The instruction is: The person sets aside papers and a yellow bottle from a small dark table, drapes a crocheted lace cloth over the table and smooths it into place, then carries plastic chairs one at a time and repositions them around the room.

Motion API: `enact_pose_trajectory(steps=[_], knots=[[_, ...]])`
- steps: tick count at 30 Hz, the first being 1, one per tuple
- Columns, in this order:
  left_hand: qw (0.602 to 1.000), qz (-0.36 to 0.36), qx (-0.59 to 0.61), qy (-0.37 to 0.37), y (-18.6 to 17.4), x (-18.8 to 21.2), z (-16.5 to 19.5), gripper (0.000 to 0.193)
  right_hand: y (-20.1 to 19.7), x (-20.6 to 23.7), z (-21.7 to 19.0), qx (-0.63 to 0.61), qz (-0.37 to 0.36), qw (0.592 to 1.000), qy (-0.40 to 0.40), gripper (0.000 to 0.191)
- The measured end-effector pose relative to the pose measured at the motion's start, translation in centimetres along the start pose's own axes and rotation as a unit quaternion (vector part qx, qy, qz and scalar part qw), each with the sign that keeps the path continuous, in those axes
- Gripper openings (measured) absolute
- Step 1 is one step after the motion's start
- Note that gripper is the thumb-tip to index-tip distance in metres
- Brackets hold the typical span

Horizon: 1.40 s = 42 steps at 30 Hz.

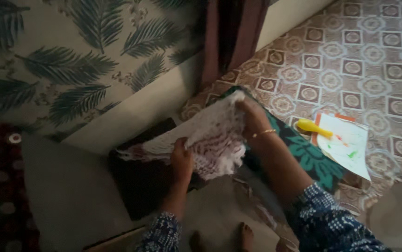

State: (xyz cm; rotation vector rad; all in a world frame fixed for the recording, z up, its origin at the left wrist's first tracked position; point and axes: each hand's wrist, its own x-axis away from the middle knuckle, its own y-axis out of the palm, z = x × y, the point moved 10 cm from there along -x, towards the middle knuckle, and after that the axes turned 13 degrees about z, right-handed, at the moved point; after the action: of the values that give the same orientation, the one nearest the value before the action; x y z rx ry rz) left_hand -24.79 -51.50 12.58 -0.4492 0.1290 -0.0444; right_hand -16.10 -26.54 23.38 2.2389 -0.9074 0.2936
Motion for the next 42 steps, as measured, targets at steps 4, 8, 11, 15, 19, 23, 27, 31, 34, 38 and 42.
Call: enact_pose_trajectory(steps=[4,8,11,15,19,23,27,31,34,38,42], knots=[[0.977,0.030,0.207,0.027,-0.5,-1.9,7.7,0.044,0.2,1.5,-7.4,-0.048,-0.076,0.989,-0.119,0.039],[0.965,-0.061,0.255,-0.010,-0.1,-3.7,16.1,0.033,-1.2,1.7,-9.7,0.049,-0.051,0.976,-0.207,0.083],[0.950,-0.125,0.283,0.050,-0.8,-4.0,24.2,0.034,-1.1,1.2,-10.2,0.188,-0.061,0.941,-0.275,0.100],[0.961,-0.123,0.102,0.227,-4.9,-3.5,32.2,0.045,-4.6,-0.8,-13.5,0.347,0.062,0.896,-0.270,0.064],[0.857,-0.099,-0.246,0.441,-6.1,-0.6,34.7,0.091,-3.7,1.1,-19.4,0.285,0.024,0.895,-0.343,0.047],[0.805,-0.013,-0.376,0.459,-6.6,-0.9,32.5,0.065,-0.9,4.5,-22.3,0.330,0.017,0.866,-0.375,0.048],[0.839,0.041,-0.341,0.422,-8.1,-3.9,29.0,0.050,-0.5,6.7,-24.9,0.351,0.096,0.844,-0.394,0.055],[0.862,0.072,-0.317,0.389,-10.6,-6.7,26.6,0.029,-1.5,5.9,-25.1,0.359,0.101,0.851,-0.370,0.051],[0.975,-0.036,-0.166,0.144,-11.0,-9.6,23.5,0.038,-1.7,3.6,-23.3,0.401,0.060,0.857,-0.319,0.044],[0.976,-0.113,0.162,-0.094,-8.8,-9.2,24.5,0.041,-0.2,2.5,-20.4,0.455,0.013,0.833,-0.313,0.054],[0.945,-0.180,0.260,-0.083,-7.0,-6.9,29.2,0.028,4.5,5.3,-15.7,0.556,-0.076,0.750,-0.351,0.104]])
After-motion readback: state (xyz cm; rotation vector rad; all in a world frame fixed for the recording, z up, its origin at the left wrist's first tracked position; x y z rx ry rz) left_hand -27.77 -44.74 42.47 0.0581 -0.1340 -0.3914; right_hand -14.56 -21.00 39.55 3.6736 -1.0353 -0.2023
